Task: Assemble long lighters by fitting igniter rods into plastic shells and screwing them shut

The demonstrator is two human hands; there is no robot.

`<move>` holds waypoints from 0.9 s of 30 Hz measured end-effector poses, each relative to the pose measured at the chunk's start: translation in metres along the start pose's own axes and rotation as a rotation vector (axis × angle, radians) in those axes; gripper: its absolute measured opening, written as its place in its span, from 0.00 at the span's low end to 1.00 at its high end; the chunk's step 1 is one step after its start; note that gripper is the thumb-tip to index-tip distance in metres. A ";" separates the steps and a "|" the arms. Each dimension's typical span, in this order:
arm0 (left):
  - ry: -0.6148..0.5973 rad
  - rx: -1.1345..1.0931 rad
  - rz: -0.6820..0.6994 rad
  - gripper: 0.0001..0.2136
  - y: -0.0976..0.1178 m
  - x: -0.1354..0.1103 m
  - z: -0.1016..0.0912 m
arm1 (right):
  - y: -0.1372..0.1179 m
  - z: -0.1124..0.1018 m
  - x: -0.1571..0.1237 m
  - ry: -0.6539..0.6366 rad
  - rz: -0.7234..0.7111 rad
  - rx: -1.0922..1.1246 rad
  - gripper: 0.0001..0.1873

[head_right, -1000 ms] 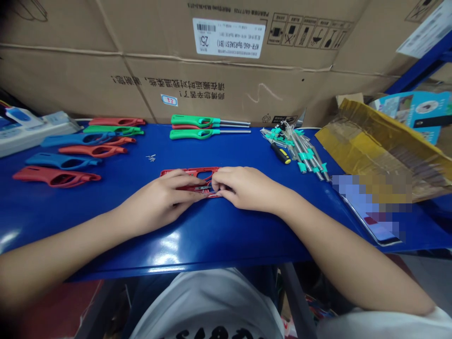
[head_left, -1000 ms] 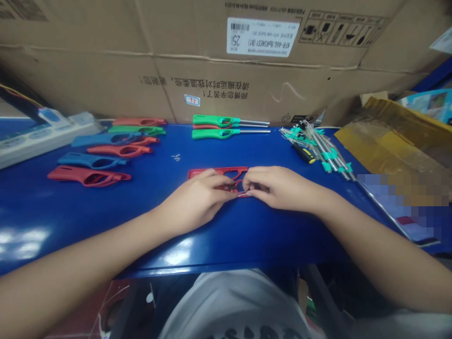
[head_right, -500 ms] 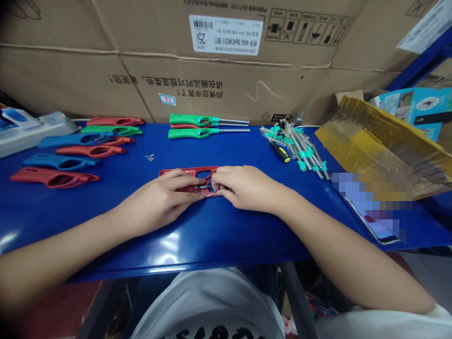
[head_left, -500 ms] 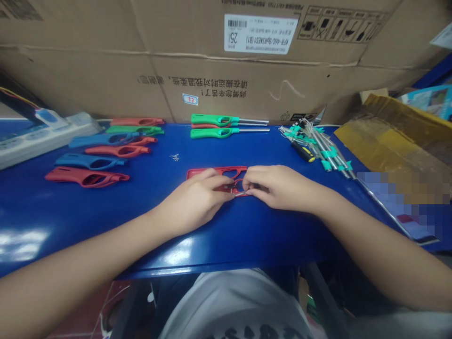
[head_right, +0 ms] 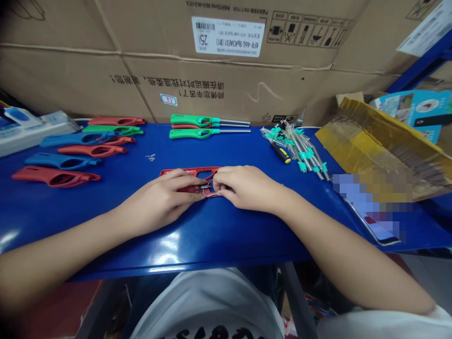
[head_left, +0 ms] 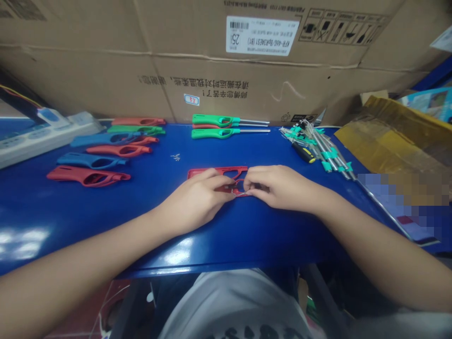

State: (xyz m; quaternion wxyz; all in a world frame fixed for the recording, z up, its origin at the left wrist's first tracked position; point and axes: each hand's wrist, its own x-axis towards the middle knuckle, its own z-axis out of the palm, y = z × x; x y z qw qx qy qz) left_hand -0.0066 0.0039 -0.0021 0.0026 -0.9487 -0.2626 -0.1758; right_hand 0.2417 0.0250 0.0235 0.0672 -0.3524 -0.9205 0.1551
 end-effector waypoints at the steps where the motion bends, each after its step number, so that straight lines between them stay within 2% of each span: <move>1: 0.007 -0.001 0.005 0.15 0.000 0.000 0.001 | -0.001 0.000 0.000 0.003 0.008 -0.019 0.04; 5: 0.045 -0.060 -0.023 0.14 -0.002 -0.001 0.003 | -0.004 0.000 0.001 0.011 0.031 -0.071 0.04; 11: 0.092 -0.178 -0.055 0.14 -0.004 0.001 0.007 | 0.000 -0.001 0.000 0.018 0.005 -0.003 0.05; 27: 0.041 -0.038 0.009 0.14 -0.002 0.001 0.002 | 0.004 -0.001 0.000 0.033 -0.010 0.031 0.04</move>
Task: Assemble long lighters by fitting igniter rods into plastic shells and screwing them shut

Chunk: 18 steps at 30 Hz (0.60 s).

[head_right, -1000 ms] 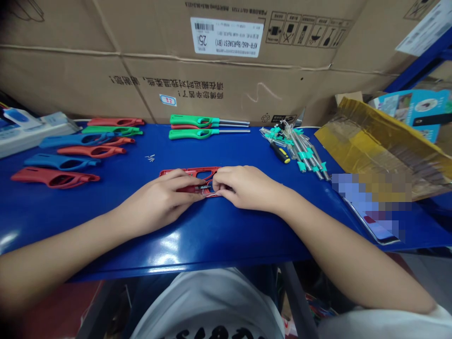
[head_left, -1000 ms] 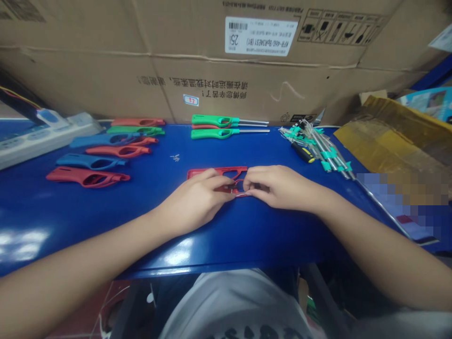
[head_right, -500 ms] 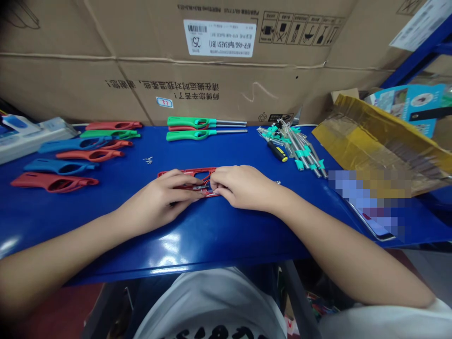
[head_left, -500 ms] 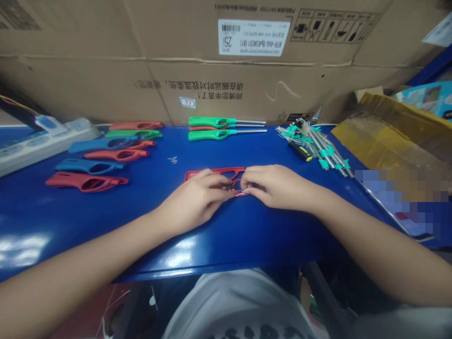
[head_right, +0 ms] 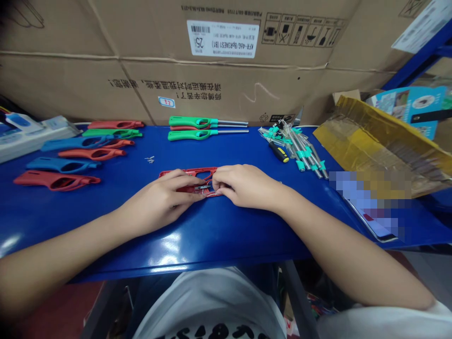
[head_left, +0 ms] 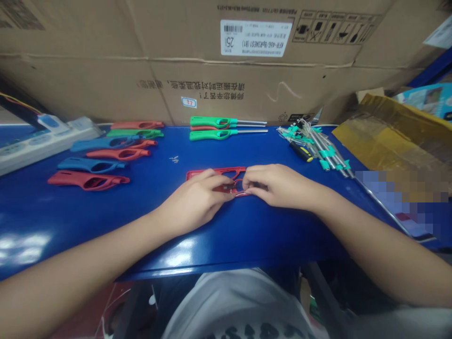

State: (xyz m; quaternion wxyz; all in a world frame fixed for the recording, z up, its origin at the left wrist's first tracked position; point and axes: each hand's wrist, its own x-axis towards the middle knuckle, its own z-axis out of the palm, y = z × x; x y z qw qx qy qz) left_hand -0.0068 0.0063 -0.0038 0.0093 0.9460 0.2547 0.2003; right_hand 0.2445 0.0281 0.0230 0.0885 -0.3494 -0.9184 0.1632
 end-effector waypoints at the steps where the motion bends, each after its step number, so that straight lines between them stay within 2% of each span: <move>1: 0.000 0.005 0.001 0.14 0.000 0.000 0.000 | 0.000 0.000 0.000 0.000 0.001 0.007 0.04; 18: -0.018 0.039 -0.012 0.14 0.001 0.000 0.001 | 0.006 -0.004 -0.002 -0.014 -0.031 0.089 0.05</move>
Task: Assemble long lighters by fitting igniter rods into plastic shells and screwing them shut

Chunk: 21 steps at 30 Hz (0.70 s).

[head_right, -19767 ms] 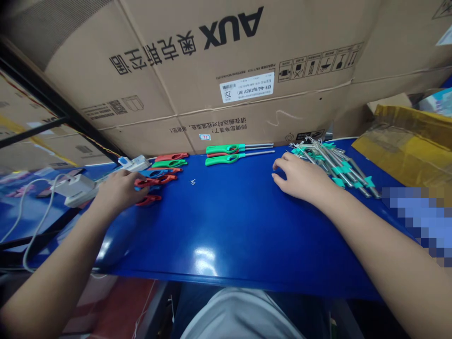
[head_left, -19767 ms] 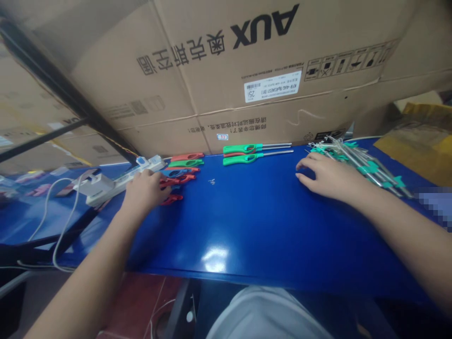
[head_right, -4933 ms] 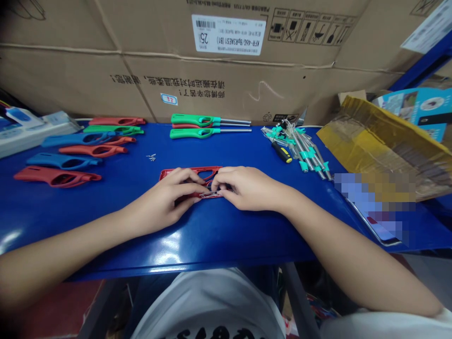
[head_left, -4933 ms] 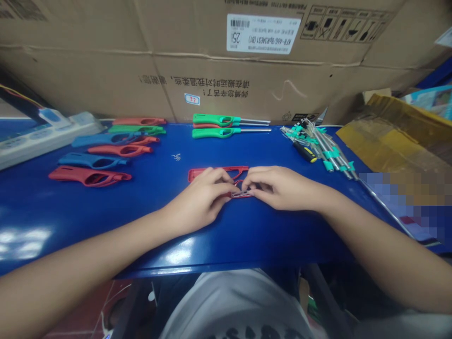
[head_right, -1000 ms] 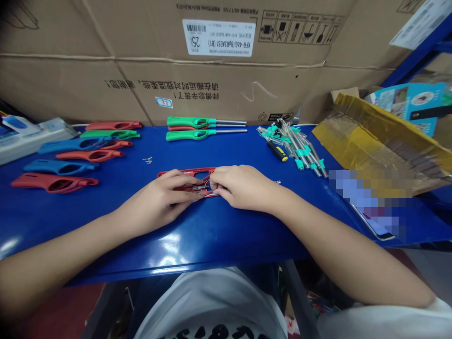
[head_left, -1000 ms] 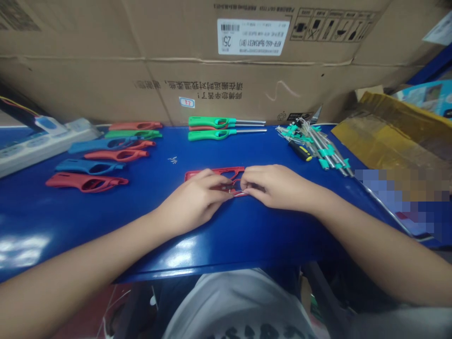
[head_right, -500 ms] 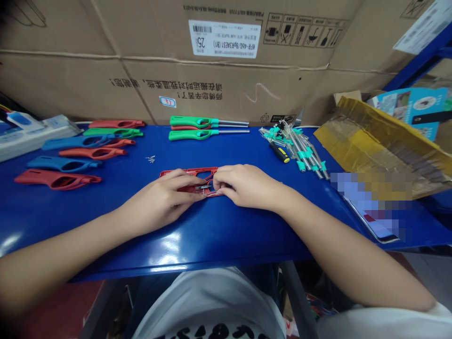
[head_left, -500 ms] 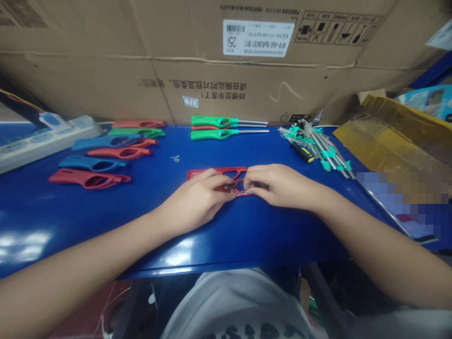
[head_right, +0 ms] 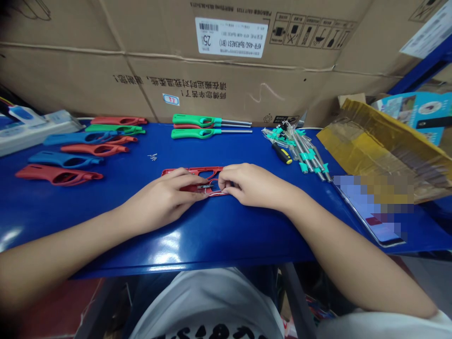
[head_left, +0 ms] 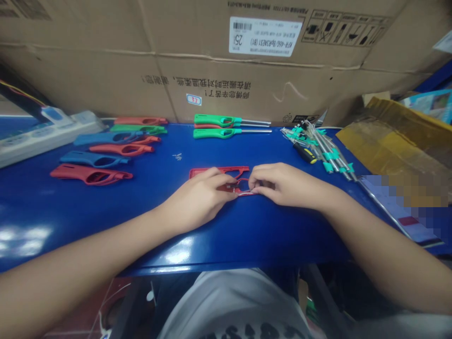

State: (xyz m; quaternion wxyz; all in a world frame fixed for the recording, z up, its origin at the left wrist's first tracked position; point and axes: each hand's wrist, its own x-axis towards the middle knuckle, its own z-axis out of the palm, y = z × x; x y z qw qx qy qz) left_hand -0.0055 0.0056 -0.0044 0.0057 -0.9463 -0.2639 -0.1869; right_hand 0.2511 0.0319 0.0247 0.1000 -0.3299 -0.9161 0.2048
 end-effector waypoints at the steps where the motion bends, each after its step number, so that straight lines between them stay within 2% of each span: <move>1: -0.002 0.001 0.000 0.14 0.000 0.000 0.000 | 0.000 0.000 0.000 -0.003 -0.001 0.002 0.05; 7: 0.009 -0.011 0.004 0.14 0.000 -0.001 0.000 | -0.003 -0.001 0.001 -0.023 0.007 -0.020 0.05; 13: 0.003 -0.149 -0.074 0.14 0.001 0.002 0.003 | -0.004 -0.001 0.001 -0.024 0.019 -0.063 0.05; 21: 0.002 -0.159 -0.033 0.18 -0.001 0.004 0.003 | -0.002 -0.001 0.000 -0.028 0.009 -0.041 0.06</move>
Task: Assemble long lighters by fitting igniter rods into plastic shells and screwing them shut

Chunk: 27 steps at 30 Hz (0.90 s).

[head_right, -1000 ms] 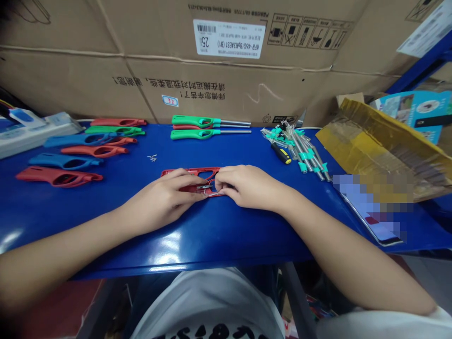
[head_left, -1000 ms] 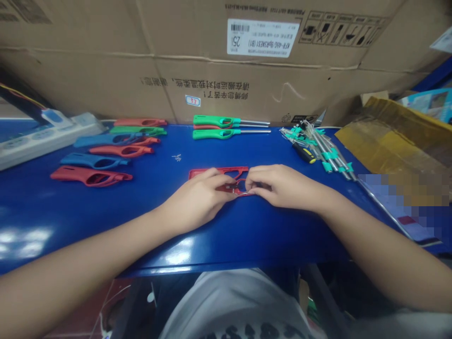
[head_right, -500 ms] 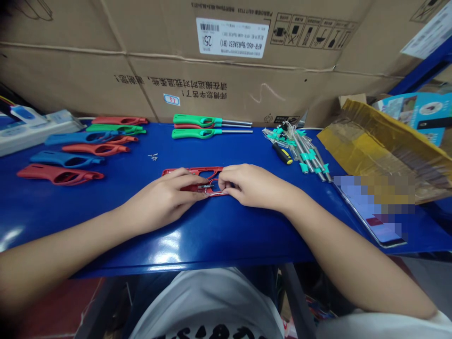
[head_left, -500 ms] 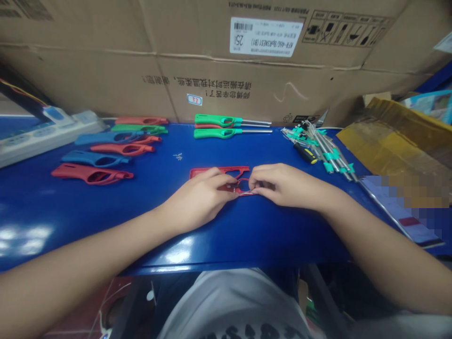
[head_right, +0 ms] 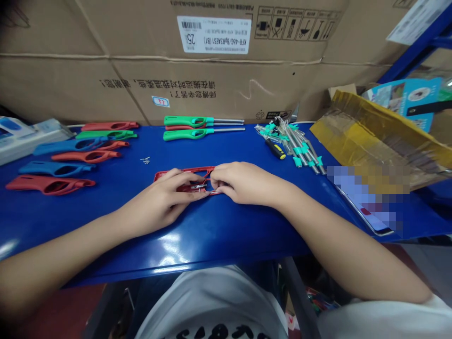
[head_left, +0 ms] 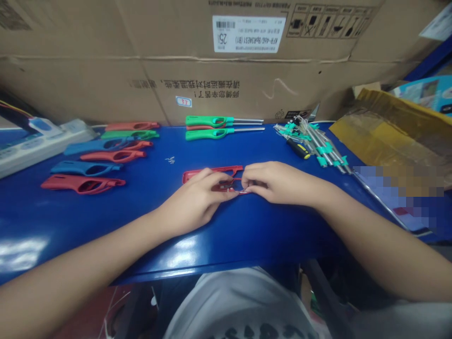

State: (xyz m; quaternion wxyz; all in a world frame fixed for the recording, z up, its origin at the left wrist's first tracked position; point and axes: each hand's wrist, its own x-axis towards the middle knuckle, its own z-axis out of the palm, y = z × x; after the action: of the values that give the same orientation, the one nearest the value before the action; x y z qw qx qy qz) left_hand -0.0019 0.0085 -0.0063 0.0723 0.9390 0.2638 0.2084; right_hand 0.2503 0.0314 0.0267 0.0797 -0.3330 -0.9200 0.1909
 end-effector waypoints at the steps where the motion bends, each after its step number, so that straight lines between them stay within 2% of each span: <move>1: 0.002 -0.002 0.005 0.18 0.000 0.000 0.000 | 0.000 0.000 0.000 0.000 -0.003 0.004 0.06; 15: 0.052 -0.073 -0.023 0.20 -0.001 0.000 0.002 | -0.003 0.000 0.000 0.007 -0.009 0.015 0.07; 20: 0.064 -0.099 -0.040 0.18 -0.001 0.000 0.002 | -0.005 -0.001 -0.002 -0.001 -0.003 -0.006 0.07; 27: 0.076 -0.036 -0.017 0.17 0.000 0.000 0.002 | -0.008 0.001 0.000 0.032 0.034 -0.051 0.04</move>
State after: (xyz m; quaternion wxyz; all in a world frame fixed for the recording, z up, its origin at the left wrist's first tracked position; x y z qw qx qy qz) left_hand -0.0011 0.0079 -0.0083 0.0807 0.9268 0.2705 0.2477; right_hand 0.2452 0.0251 0.0290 0.0826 -0.3535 -0.9173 0.1636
